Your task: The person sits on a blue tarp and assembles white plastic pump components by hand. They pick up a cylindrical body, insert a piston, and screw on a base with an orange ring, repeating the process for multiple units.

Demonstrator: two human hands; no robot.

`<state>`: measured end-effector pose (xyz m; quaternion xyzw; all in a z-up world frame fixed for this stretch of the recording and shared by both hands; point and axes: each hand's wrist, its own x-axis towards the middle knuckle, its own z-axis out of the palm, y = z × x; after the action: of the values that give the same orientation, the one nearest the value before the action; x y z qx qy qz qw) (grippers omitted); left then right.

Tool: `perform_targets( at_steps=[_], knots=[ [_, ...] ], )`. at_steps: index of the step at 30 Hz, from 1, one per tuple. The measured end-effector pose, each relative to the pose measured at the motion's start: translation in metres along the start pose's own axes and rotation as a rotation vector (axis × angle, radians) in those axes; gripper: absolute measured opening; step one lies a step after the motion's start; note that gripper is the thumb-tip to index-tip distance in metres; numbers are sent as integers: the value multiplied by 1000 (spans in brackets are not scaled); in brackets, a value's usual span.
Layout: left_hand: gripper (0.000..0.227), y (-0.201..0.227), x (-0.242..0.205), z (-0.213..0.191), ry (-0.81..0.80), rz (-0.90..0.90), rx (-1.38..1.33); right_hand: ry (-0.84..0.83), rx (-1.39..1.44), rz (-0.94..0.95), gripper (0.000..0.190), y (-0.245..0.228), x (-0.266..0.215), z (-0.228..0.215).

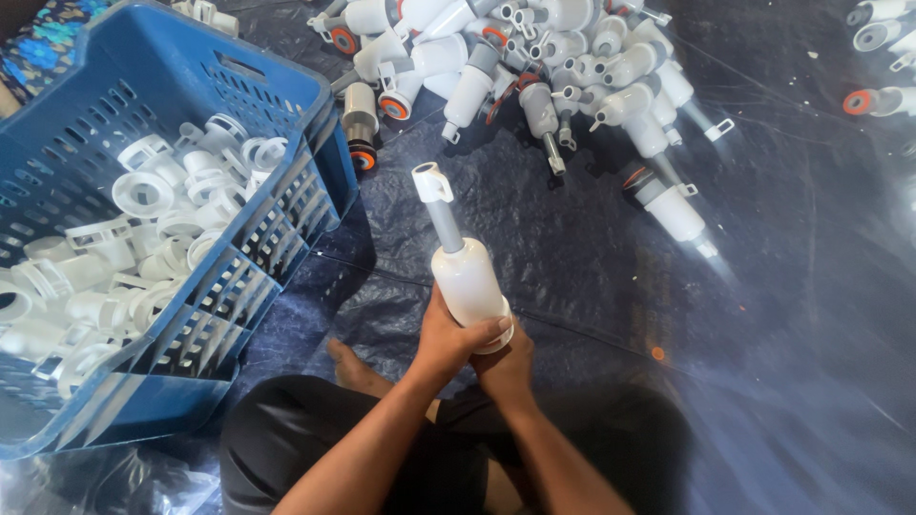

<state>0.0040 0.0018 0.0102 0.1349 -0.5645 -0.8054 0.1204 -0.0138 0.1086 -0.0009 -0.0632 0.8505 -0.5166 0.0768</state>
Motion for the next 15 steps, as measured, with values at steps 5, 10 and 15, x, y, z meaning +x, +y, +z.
perform_targets(
  at_steps=[5, 10, 15],
  knots=[
    [86, 1, 5, -5, -85, 10, 1, -65, 83, -74, 43, 10, 4, -2],
    [71, 17, 7, -17, -340, -29, -82, -567, 627, 206, 44, 26, 12, -17],
    [67, 36, -1, -22, -591, -103, -144, -1060, 1130, 220, 31, 45, 5, -25]
  ],
)
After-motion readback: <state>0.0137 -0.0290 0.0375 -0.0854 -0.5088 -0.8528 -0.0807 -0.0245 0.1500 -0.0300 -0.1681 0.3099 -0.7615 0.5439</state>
